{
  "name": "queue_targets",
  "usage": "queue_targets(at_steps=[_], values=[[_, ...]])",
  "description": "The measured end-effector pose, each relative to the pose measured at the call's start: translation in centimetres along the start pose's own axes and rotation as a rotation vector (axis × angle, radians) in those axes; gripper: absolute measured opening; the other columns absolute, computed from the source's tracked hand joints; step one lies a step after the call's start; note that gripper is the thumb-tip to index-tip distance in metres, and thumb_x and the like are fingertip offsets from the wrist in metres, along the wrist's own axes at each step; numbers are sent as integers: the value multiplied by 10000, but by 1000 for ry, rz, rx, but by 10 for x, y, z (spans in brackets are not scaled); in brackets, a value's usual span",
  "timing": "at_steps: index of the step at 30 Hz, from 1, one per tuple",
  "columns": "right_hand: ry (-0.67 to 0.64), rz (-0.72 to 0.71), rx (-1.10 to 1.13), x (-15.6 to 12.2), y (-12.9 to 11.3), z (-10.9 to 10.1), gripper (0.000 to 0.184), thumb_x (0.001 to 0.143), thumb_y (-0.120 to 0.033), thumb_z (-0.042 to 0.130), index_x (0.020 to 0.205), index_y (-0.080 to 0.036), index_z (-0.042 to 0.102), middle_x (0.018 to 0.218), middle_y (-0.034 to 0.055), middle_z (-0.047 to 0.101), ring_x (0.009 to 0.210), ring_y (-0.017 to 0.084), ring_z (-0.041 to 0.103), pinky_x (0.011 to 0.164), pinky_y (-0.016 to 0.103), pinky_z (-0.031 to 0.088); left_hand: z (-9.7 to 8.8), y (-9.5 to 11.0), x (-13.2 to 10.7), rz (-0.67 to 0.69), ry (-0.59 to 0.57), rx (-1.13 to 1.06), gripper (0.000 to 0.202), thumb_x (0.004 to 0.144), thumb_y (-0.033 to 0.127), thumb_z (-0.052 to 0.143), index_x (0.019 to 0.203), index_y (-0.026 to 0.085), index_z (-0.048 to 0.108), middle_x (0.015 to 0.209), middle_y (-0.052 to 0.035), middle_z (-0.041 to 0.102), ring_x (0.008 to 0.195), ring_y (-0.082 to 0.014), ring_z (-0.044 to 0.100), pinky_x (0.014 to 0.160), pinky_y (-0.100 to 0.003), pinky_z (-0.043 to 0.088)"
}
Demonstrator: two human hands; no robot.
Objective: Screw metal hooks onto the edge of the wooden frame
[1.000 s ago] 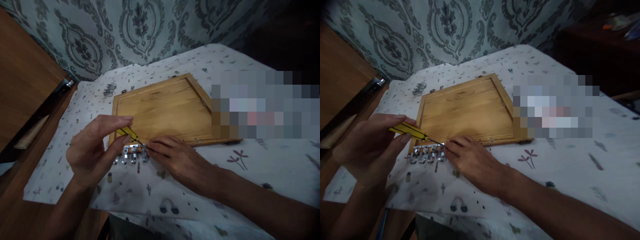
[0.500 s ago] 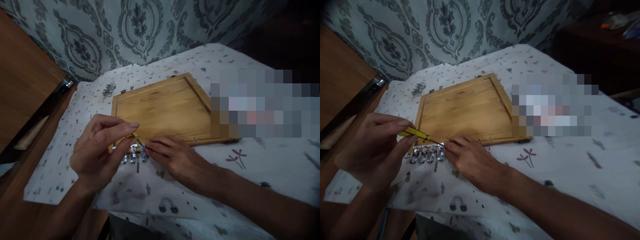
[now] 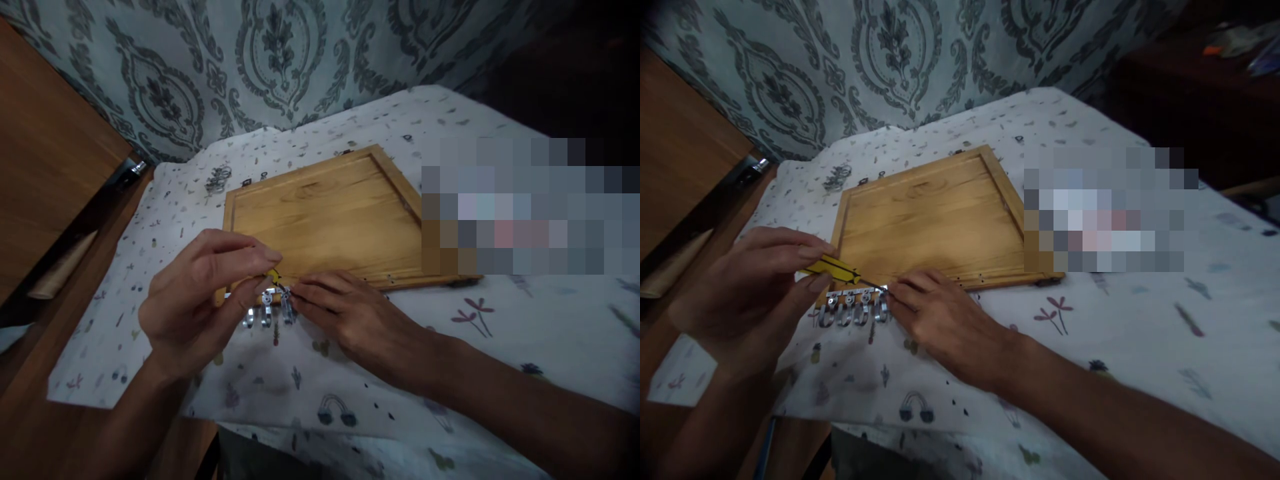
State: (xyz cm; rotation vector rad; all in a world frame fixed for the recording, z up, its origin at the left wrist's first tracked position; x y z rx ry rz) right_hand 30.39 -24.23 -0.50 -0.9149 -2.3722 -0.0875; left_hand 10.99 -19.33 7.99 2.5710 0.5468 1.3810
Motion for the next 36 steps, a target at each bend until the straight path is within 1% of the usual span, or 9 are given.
queue_targets(at_steps=[2,6,9,12,18,22,25,31,36], values=[[-6,-2,-3,0,0,0,246,947,-100,500,1137,-106,656,1196,144,703,1075,252,618,906,425,543,1,-1,-1,9,11,2,447,785,66,751,1168,286,680,1009,4,743,930,-171,674,740,-343,617],[-9,-12,-23,-1,1,1,246,950,-94,491,1123,-108,666,1184,141,707,1062,250,622,898,420,549,3,-2,-1,-2,35,8,443,761,43,766,1132,275,698,968,8,745,901,-163,672,717,-332,612],[-9,-8,-20,-1,1,3,247,960,-104,490,1142,-101,656,1198,141,700,1074,252,616,910,422,544,4,-2,-1,-13,52,18,406,771,35,753,1104,264,711,954,10,749,890,-160,677,734,-338,614],[-11,-10,-7,-1,1,3,241,963,-112,500,1154,-83,644,1215,146,692,1087,259,608,915,425,541,4,-2,-1,5,65,18,424,764,16,751,1117,247,707,969,7,751,915,-166,684,769,-345,619],[-14,-2,-9,0,0,1,234,964,-102,497,1139,-95,652,1204,137,701,1071,257,616,900,427,546,4,-1,-2,-27,64,3,394,791,66,749,1110,292,700,973,18,752,909,-175,698,752,-364,629],[-1,-13,-1,-2,1,3,230,960,-100,508,1143,-79,646,1202,143,701,1070,262,613,901,430,543,3,0,-2,-61,29,-12,398,790,35,734,1093,291,702,984,19,748,926,-168,699,768,-353,632],[-3,-9,1,-2,1,3,233,962,-101,505,1147,-84,646,1209,140,699,1080,265,611,906,434,541,2,0,-1,-73,24,-3,363,797,53,735,1062,299,705,965,28,749,909,-166,704,771,-358,636],[21,-18,-1,1,0,0,231,962,-83,482,1108,-55,658,1156,146,718,1021,269,630,871,420,552,3,2,0,-78,10,-26,351,795,34,725,1050,275,707,959,20,748,914,-164,704,791,-351,632],[28,-12,-19,0,0,1,244,974,-89,460,1110,-80,662,1167,137,717,1029,257,629,877,419,553,2,3,2,-70,-10,-60,339,805,21,706,1045,261,703,952,12,745,899,-166,708,780,-351,627]])
Point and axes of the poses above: each hand's wrist, its own x-axis towards the middle knuckle, its own z-axis out of the palm, y = z × x, the point moved 1 cm from there along x, towards the middle knuckle
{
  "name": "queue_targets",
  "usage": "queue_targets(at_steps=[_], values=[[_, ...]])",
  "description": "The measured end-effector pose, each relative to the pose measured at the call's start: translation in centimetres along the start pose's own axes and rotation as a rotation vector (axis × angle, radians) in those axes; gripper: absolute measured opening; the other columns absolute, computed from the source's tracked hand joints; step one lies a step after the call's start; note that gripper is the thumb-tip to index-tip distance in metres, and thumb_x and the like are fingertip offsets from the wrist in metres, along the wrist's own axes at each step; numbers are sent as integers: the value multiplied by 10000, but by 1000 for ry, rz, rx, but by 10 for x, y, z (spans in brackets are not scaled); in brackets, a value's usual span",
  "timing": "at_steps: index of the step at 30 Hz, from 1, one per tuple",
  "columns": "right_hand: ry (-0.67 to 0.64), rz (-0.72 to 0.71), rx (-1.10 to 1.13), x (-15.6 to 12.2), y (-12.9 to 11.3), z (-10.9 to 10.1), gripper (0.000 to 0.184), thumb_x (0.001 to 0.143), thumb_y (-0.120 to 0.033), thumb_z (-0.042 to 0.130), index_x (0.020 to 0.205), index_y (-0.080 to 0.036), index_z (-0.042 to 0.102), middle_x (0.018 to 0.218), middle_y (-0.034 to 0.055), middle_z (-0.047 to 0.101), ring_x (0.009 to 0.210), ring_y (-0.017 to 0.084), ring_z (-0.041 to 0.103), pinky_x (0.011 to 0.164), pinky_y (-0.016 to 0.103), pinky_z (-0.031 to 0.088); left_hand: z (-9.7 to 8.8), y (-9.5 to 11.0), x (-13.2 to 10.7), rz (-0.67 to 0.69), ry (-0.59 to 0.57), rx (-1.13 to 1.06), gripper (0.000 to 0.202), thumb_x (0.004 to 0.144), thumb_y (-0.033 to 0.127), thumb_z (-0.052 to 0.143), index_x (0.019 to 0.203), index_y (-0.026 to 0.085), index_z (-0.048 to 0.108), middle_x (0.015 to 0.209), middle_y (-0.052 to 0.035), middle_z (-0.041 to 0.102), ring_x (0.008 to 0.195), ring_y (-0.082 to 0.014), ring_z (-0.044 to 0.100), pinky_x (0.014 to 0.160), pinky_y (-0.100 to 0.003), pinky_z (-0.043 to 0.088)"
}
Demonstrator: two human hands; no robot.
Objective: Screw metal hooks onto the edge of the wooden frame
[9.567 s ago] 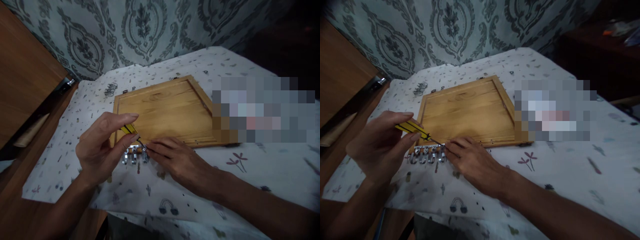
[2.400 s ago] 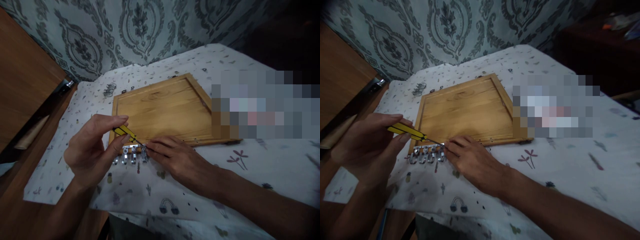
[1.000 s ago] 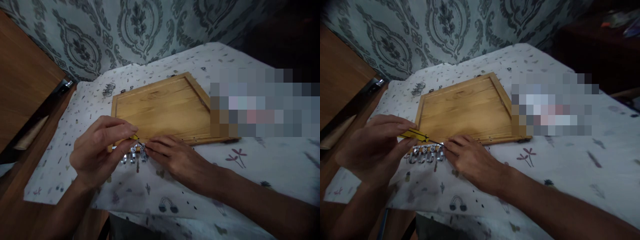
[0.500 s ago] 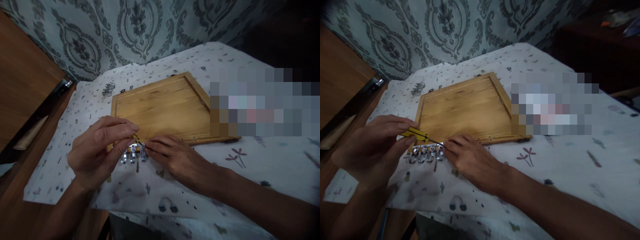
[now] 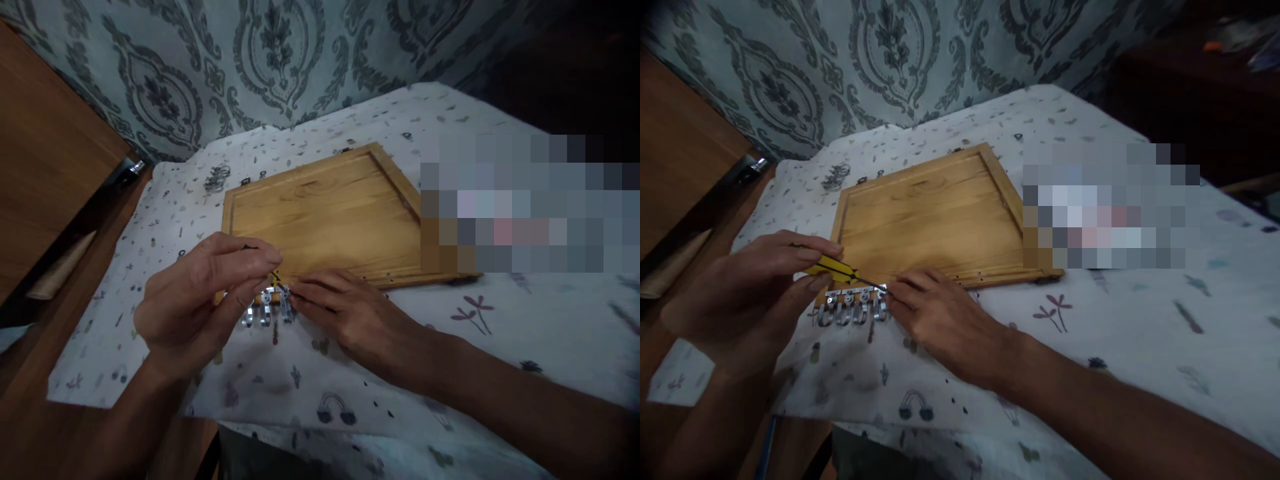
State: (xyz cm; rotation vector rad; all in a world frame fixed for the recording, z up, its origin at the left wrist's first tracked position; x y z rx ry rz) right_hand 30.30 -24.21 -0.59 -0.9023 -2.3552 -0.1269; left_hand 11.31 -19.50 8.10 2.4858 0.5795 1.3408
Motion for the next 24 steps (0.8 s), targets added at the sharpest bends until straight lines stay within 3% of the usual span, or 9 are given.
queue_targets(at_steps=[10,15,21,24], values=[[-17,13,3,-1,1,0,233,959,-100,497,1114,-118,670,1190,133,710,1070,253,619,891,427,547,1,2,1,-1,-12,0,360,812,3,685,1062,262,698,933,13,743,898,-172,716,778,-353,632],[-26,7,11,-1,1,1,232,953,-95,503,1126,-82,657,1190,141,709,1060,265,622,888,424,547,-1,-1,-3,5,-11,0,369,808,21,703,1082,268,696,961,19,749,930,-182,714,790,-374,632],[-16,2,15,-2,1,0,240,957,-102,500,1144,-86,649,1200,141,703,1082,263,607,918,427,533,-8,1,-5,-78,162,71,361,822,81,712,1092,321,707,1011,33,736,914,-173,689,776,-394,628],[-18,4,20,-2,1,-2,236,948,-85,495,1120,-71,656,1179,147,710,1063,263,613,910,419,537,-8,0,-4,-71,179,75,369,837,99,705,1113,344,702,1003,37,733,871,-172,685,745,-402,619]])
Point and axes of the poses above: each hand's wrist, its own x-axis towards the middle knuckle, its own z-axis out of the palm, y = z × x, the point moved 1 cm from there along x, towards the middle knuckle
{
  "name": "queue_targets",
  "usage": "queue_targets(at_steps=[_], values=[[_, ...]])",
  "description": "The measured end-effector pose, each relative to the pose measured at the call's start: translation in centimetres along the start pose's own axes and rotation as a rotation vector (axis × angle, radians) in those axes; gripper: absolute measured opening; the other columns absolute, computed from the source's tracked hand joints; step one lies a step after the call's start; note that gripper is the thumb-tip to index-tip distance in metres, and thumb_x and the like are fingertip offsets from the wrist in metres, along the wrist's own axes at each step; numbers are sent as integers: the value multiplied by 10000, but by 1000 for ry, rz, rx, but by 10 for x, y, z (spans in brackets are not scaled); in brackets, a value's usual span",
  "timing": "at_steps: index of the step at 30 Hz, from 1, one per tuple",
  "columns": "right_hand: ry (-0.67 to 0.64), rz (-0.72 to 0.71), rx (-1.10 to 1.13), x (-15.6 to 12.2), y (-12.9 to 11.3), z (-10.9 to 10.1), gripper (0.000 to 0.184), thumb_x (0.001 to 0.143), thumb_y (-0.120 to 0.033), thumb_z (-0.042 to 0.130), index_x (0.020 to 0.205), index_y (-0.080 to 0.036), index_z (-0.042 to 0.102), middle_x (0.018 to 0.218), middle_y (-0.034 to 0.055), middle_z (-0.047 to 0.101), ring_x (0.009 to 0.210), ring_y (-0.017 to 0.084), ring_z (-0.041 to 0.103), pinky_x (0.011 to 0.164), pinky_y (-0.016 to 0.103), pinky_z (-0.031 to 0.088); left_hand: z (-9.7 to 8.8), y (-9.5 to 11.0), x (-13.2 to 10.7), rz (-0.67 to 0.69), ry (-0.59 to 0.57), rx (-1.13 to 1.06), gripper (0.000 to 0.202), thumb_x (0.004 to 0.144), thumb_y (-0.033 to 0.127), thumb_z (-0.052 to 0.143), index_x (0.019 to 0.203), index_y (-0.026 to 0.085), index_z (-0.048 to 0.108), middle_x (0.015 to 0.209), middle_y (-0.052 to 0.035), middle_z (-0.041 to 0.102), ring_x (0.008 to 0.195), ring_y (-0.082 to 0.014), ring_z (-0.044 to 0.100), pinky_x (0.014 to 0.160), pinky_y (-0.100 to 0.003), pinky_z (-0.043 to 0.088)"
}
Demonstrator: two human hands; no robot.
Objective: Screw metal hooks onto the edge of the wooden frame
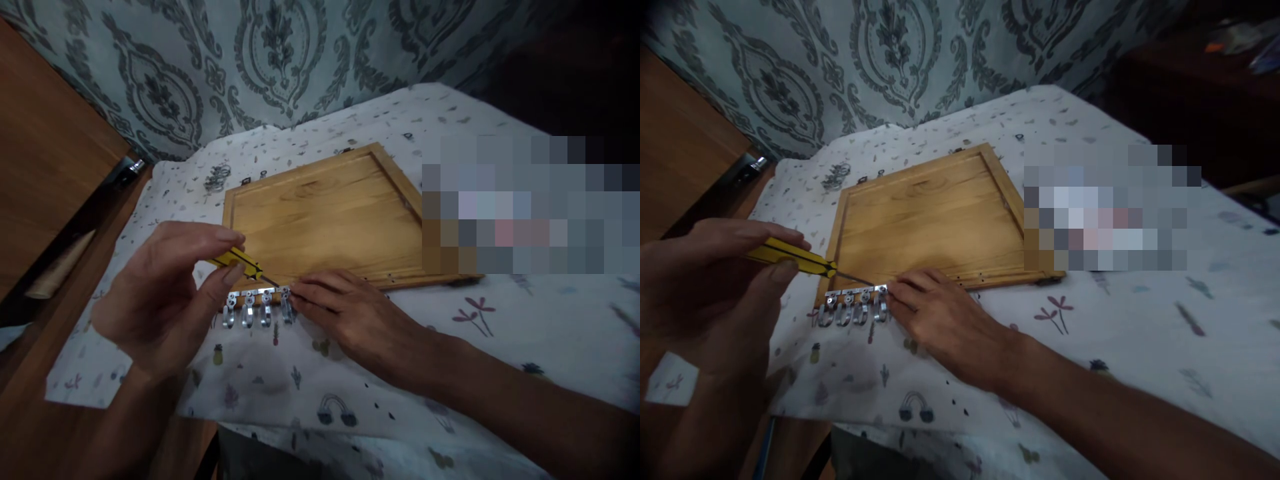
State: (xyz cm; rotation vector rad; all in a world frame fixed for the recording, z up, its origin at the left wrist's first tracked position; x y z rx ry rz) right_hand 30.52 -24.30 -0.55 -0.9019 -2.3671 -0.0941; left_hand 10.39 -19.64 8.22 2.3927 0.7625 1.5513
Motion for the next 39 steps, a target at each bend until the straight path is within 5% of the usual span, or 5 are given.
queue_targets(at_steps=[17,39], values=[[12,-8,-12,1,0,0,227,963,-87,494,1119,-80,659,1168,142,715,1041,254,624,886,427,548,4,-5,-2,99,-88,-71,415,787,33,735,1134,259,713,1001,4,744,903,-168,663,733,-357,597],[-18,9,-32,4,0,-1,259,972,-100,466,1083,-150,694,1123,99,732,1022,233,631,866,408,556,5,1,0,69,-178,-116,442,785,13,733,1156,254,705,1025,11,745,943,-175,695,792,-357,621]])
Point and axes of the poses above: each hand's wrist, its own x-axis towards the middle knuckle, its own z-axis out of the palm, y = z × x, the point moved 1 cm from there along x, towards the middle knuckle
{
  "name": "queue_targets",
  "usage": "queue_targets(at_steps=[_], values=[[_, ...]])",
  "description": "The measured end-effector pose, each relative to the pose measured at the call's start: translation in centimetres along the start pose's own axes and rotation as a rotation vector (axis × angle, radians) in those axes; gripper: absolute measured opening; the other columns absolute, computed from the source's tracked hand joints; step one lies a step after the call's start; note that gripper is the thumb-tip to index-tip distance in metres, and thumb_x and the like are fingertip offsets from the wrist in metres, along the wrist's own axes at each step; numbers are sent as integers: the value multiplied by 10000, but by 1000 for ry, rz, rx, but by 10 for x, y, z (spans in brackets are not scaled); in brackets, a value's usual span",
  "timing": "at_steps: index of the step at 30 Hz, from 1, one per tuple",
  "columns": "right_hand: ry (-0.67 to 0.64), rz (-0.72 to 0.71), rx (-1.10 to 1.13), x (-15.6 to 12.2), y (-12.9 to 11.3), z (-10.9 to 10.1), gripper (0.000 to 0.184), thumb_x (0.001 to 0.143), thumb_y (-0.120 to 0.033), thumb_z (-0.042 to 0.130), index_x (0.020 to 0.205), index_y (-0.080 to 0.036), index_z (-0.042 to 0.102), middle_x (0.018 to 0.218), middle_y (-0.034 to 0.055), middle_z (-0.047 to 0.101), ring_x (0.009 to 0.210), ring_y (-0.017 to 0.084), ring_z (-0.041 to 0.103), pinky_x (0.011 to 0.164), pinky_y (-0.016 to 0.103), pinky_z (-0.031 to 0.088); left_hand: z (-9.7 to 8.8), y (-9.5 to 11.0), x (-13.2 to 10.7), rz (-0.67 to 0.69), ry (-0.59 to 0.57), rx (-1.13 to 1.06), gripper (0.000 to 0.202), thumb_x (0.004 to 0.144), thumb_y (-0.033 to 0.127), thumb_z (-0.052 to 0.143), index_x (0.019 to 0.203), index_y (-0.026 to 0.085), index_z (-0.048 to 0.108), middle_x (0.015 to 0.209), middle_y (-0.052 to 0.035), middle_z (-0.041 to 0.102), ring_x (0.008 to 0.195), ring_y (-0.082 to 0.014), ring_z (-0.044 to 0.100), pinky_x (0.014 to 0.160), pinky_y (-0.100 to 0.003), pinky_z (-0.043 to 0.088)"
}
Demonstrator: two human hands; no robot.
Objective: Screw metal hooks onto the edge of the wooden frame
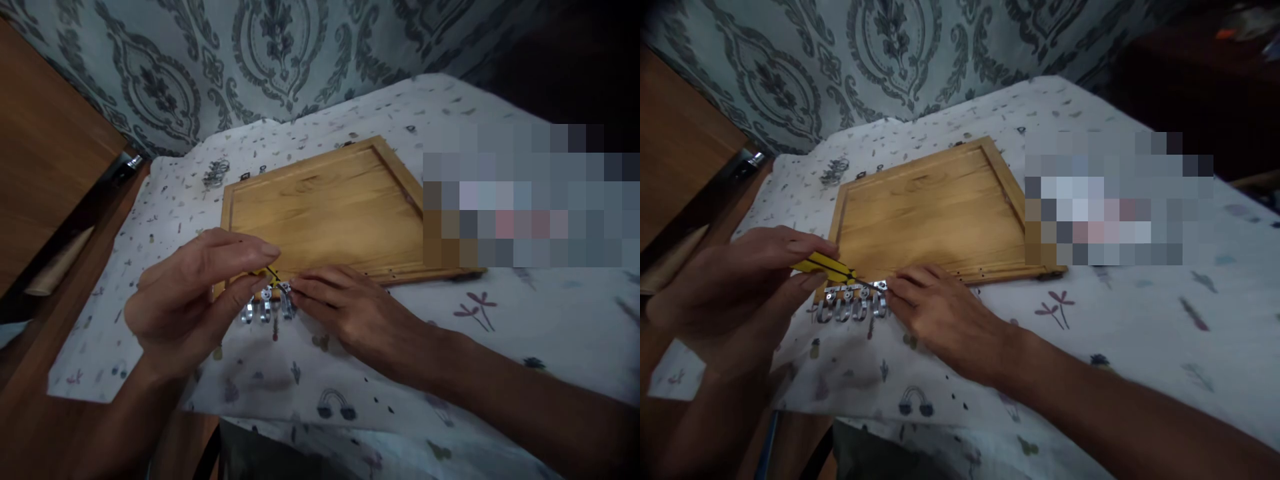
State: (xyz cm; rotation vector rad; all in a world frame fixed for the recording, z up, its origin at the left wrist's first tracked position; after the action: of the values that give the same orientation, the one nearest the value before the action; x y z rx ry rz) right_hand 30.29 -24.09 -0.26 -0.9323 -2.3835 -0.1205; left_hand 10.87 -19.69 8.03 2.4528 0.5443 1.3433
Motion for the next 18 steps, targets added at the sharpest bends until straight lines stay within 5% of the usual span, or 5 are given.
queue_targets(at_steps=[7,14,18], values=[[26,-9,45,0,-1,-1,242,966,-90,472,1086,-74,681,1125,133,731,1014,265,634,858,421,571,1,2,1,-32,-34,-46,468,801,-33,683,1174,250,695,1068,14,745,965,-168,707,817,-343,635],[1,1,8,1,-1,-2,253,962,-78,471,1066,-123,698,1124,110,734,1020,244,644,872,412,574,1,0,0,-36,-39,-13,428,815,15,695,1153,278,696,1055,18,748,950,-183,716,803,-369,646],[-18,3,16,1,-1,-4,259,963,-85,462,1073,-108,695,1125,124,732,1020,253,644,872,429,576,-4,0,1,-54,98,7,390,823,86,720,1135,320,701,1025,23,741,902,-189,710,765,-401,652]])
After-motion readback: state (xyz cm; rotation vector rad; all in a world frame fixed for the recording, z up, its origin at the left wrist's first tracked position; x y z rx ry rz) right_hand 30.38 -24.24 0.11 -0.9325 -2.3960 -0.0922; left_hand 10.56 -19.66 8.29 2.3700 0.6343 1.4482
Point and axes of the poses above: each hand's wrist, its own x-axis towards the middle knuckle, its own z-axis out of the palm, y = z × x, the point moved 1 cm from there along x, towards the middle knuckle
